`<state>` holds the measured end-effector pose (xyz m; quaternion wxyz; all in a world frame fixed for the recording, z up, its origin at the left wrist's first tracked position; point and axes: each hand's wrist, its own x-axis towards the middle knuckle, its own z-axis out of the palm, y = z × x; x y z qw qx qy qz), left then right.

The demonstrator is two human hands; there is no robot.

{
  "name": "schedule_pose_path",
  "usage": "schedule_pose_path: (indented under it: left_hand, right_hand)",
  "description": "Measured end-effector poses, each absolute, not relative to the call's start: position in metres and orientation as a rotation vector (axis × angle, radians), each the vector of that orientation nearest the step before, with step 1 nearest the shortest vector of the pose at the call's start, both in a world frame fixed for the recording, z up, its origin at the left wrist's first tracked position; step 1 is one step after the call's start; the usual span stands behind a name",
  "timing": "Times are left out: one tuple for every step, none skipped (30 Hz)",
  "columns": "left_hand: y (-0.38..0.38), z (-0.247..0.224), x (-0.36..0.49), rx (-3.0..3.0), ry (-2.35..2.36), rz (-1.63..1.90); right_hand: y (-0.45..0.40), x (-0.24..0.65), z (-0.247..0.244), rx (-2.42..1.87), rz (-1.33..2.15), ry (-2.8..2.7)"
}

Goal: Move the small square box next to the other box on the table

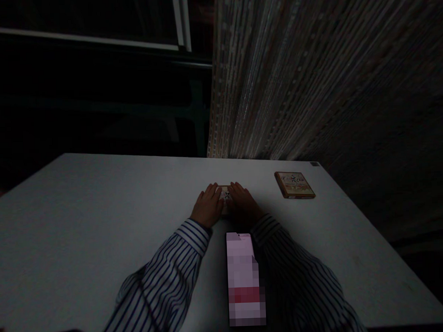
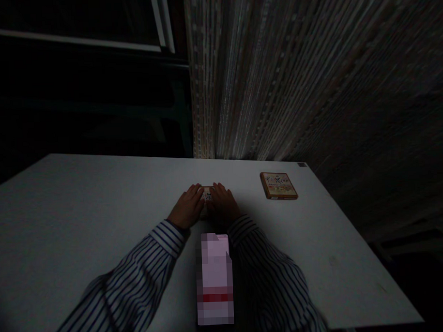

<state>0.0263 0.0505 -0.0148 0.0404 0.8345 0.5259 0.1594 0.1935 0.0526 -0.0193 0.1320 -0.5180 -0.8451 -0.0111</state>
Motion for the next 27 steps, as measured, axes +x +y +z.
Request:
schedule_pose_path:
  left_hand:
    - [0.051, -0.015, 0.026, 2.561, 1.606, 0.491]
    - [0.051, -0.015, 0.025, 2.562, 1.601, 0.493]
    - [0.051, -0.014, 0.025, 2.563, 1.594, 0.492]
    - [0.052, -0.014, 0.024, 2.562, 1.586, 0.487]
    - [0.052, -0.013, 0.024, 2.56, 1.577, 0.481]
    - [0.052, -0.013, 0.023, 2.556, 1.57, 0.473]
    - [0.053, -0.012, 0.023, 2.553, 1.563, 0.465]
    - [0.053, -0.012, 0.023, 2.548, 1.561, 0.459]
    - [0.053, -0.011, 0.023, 2.541, 1.559, 0.454]
    - [0.054, -0.011, 0.023, 2.534, 1.557, 0.449]
    - [0.055, -0.01, 0.023, 2.528, 1.553, 0.444]
    - [0.056, -0.009, 0.023, 2.522, 1.551, 0.44]
    - [0.057, -0.008, 0.023, 2.518, 1.548, 0.439]
    - [0.058, -0.007, 0.024, 2.515, 1.548, 0.442]
    - [0.059, -0.006, 0.024, 2.514, 1.548, 0.449]
    - [0.06, -0.005, 0.025, 2.515, 1.549, 0.459]
    - [0.061, -0.004, 0.025, 2.518, 1.547, 0.468]
    - [0.062, -0.004, 0.026, 2.523, 1.542, 0.473]
    - [0.062, -0.004, 0.026, 2.529, 1.535, 0.474]
    - [0.063, -0.004, 0.026, 2.535, 1.53, 0.473]
    - [0.063, -0.004, 0.026, 2.541, 1.529, 0.469]
    - [0.062, -0.004, 0.027, 2.547, 1.53, 0.462]
    - [0.062, -0.004, 0.027, 2.553, 1.536, 0.455]
    - [0.062, -0.004, 0.026, 2.557, 1.543, 0.448]
    - [0.061, -0.004, 0.026, 2.562, 1.549, 0.442]
    - [0.061, -0.004, 0.026, 2.564, 1.553, 0.437]
    - [0.061, -0.004, 0.026, 2.565, 1.554, 0.435]
  right_hand:
    - [0.053, 0.193, -0.019, -1.522, -0.033, -2.451]
    - [0.053, 0.193, -0.019, -1.535, -0.036, -2.448]
    - [0.052, 0.192, -0.019, -1.543, -0.044, -2.442]
    - [0.051, 0.192, -0.02, -1.548, -0.055, -2.434]
    - [0.051, 0.191, -0.021, -1.549, -0.069, -2.426]
    - [0.05, 0.19, -0.022, -1.547, -0.083, -2.419]
    - [0.049, 0.19, -0.023, -1.545, -0.096, -2.414]
    - [0.049, 0.189, -0.024, -1.542, -0.106, -2.411]
    - [0.049, 0.189, -0.025, -1.539, -0.113, -2.41]
    - [0.049, 0.189, -0.026, -1.536, -0.115, -2.408]
    - [0.049, 0.189, -0.026, -1.534, -0.116, -2.404]
    - [0.05, 0.188, -0.027, -1.532, -0.114, -2.401]
    - [0.05, 0.188, -0.027, -1.53, -0.11, -2.399]
    - [0.05, 0.189, -0.026, -1.53, -0.106, -2.399]
    - [0.05, 0.189, -0.026, -1.531, -0.102, -2.403]
    - [0.05, 0.189, -0.024, -1.536, -0.098, -2.408]
    - [0.049, 0.189, -0.023, -1.544, -0.095, -2.415]
    - [0.048, 0.189, -0.021, -1.555, -0.093, -2.422]
    - [0.048, 0.189, -0.018, -1.567, -0.091, -2.43]
    - [0.048, 0.189, -0.016, -1.579, -0.087, -2.441]
    - [0.048, 0.189, -0.013, -1.592, -0.084, -2.45]
    - [0.048, 0.188, -0.01, -1.602, -0.082, -2.46]
    - [0.05, 0.187, -0.008, -1.606, -0.08, -2.472]
    - [0.051, 0.186, -0.006, -1.607, -0.079, -2.482]
    - [0.053, 0.184, -0.005, -1.604, -0.077, -2.491]
    - [0.056, 0.183, -0.005, -1.597, -0.074, -2.498]
    - [0.058, 0.181, -0.005, -1.588, -0.07, -2.503]
